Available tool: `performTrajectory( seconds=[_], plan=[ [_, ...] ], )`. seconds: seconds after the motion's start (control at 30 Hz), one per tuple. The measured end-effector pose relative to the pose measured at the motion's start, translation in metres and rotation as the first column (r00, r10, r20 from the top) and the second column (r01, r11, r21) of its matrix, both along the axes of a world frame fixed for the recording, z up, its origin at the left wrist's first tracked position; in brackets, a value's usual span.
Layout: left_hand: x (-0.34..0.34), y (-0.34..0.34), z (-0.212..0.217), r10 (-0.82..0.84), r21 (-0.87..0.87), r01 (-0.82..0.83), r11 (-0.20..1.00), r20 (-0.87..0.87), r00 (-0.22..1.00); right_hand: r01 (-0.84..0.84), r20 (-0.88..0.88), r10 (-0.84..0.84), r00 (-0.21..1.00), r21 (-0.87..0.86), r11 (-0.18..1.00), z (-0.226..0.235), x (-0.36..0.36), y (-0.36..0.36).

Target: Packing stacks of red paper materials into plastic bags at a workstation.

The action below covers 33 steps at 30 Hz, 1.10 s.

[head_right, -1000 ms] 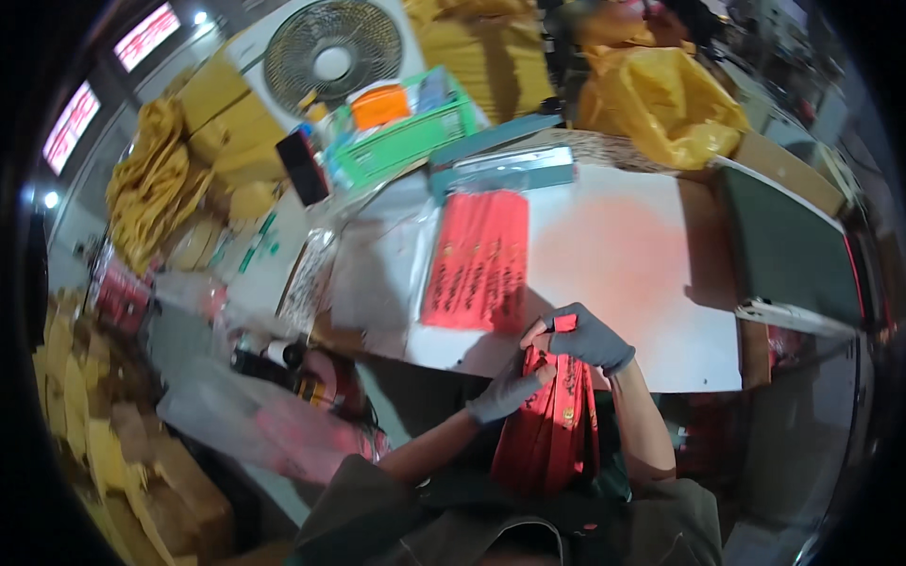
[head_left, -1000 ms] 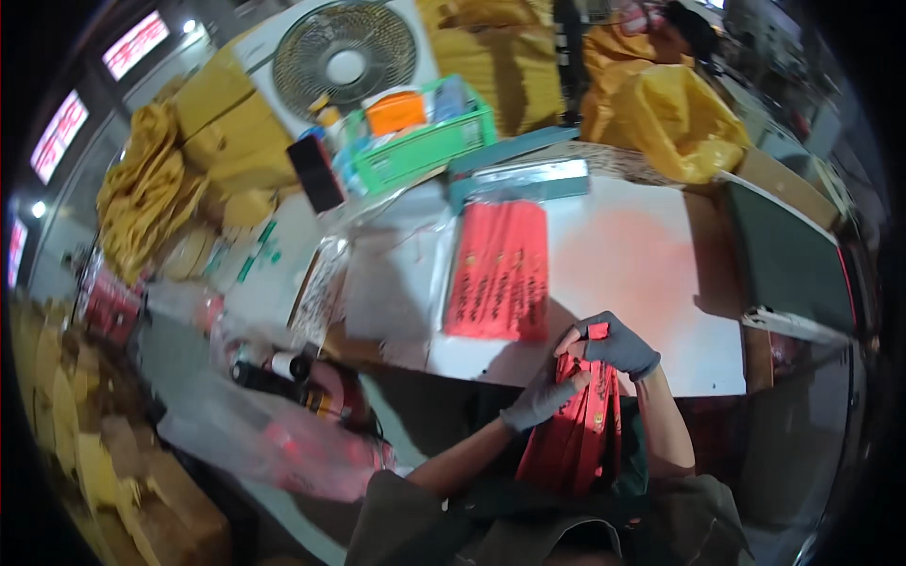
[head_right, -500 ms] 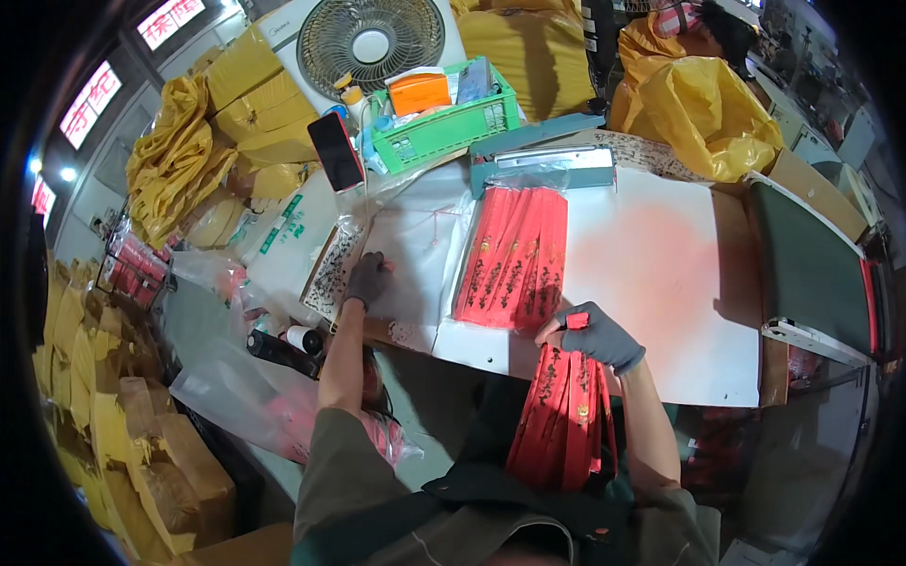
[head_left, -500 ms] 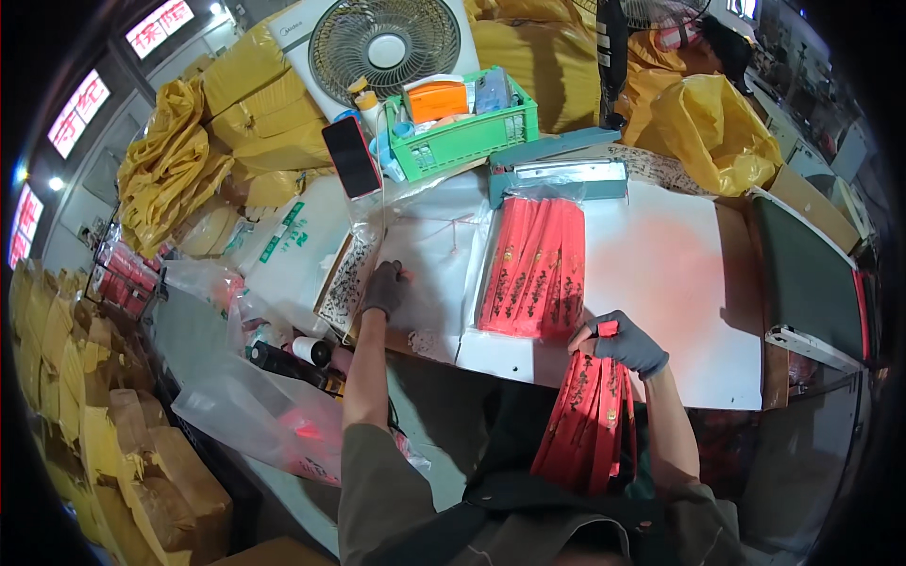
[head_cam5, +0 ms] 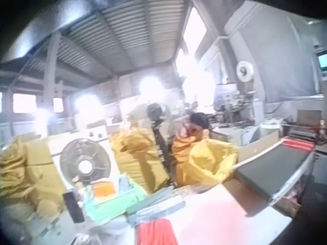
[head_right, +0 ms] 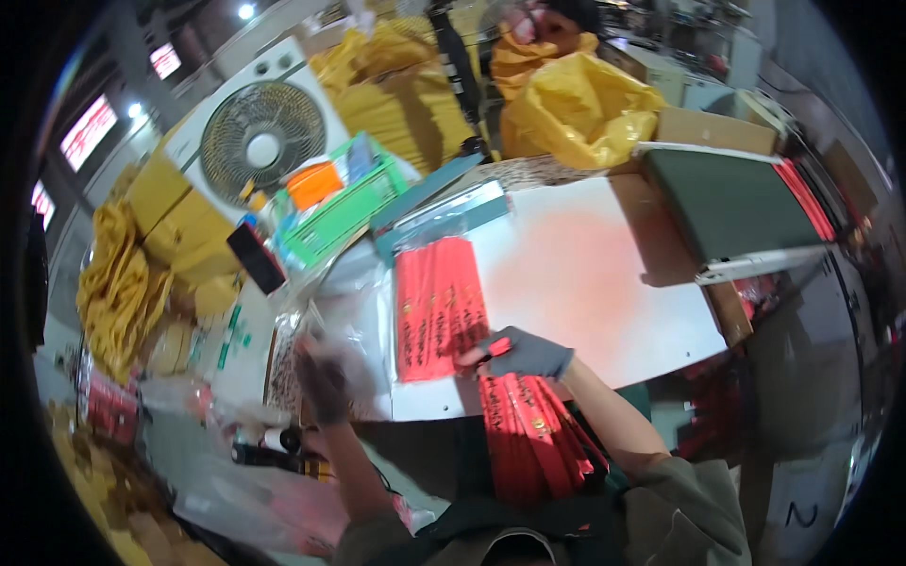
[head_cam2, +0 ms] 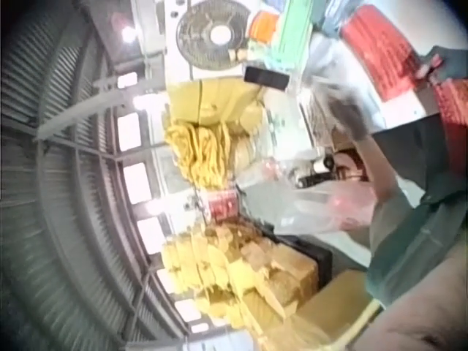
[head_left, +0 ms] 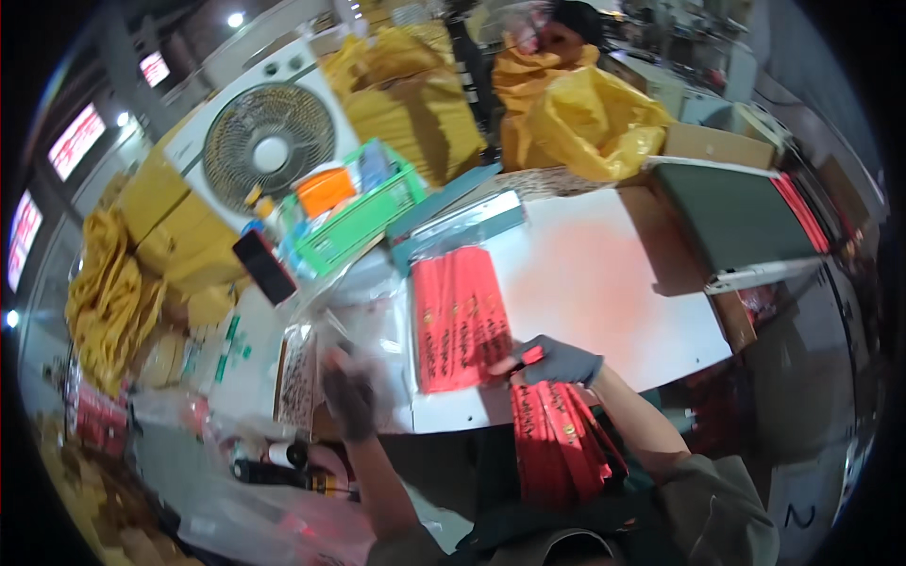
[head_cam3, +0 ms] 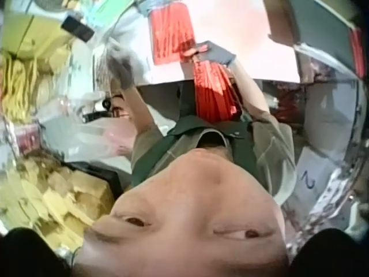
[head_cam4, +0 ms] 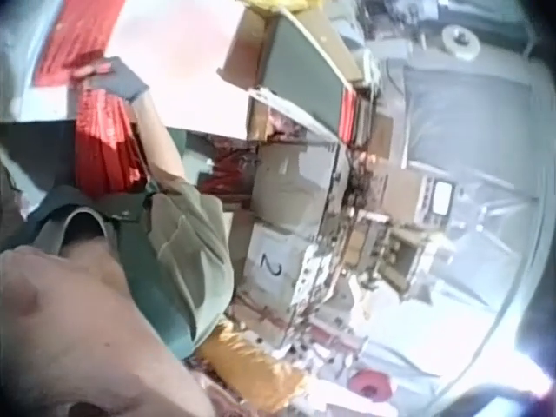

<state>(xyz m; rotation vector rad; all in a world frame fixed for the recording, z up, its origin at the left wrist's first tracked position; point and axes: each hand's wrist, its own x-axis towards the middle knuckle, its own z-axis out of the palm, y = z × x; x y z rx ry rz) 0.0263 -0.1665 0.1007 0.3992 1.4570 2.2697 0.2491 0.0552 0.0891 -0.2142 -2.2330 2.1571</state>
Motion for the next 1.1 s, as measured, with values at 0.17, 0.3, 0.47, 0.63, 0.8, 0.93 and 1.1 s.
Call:
performTrajectory(
  seconds=[0.17, 0.3, 0.47, 0.63, 0.8, 0.93, 1.1],
  plan=[
    [0.085, 0.017, -0.034, -0.406, -0.429, 0.101, 0.897, -0.714, 0.571, -0.070, -0.031, 0.071, 0.997, 0.014, 0.997, -0.007, -0.024, -0.023],
    [0.087, 0.031, -0.020, -0.244, -0.016, 0.248, 0.969, 0.139, 0.960, -0.002, 0.011, 0.002, 1.000, 0.070, 0.998, 0.000, -0.003, -0.008],
    [0.051, 0.040, -0.037, -0.033, -0.223, -0.067, 0.973, -0.417, 0.908, 0.046, -0.066, -0.042, 0.997, 0.064, 0.997, 0.019, 0.012, -0.016],
    [0.131, 0.065, -0.011, -0.166, -0.148, 0.102, 0.984, -0.968, 0.187, 0.084, -0.122, -0.078, 0.989, 0.043, 0.996, -0.010, 0.012, -0.008],
    [0.119, 0.041, -0.045, -0.662, -0.632, 0.232, 0.740, -0.622, 0.417, 0.405, -0.058, -0.428, 0.902, -0.226, 0.886, -0.049, 0.042, -0.031],
    [0.138, -0.024, -0.063, -0.855, -0.877, 0.201, 0.435, -0.473, -0.214, 0.145, -0.261, -0.247, 0.933, -0.355, 0.924, -0.092, 0.108, -0.074],
    [0.151, -0.020, -0.077, -0.996, -0.658, 0.752, 0.030, 0.044, 0.078, 0.308, -0.228, -0.279, 0.933, 0.100, 0.946, -0.103, 0.142, -0.083]
  ],
)
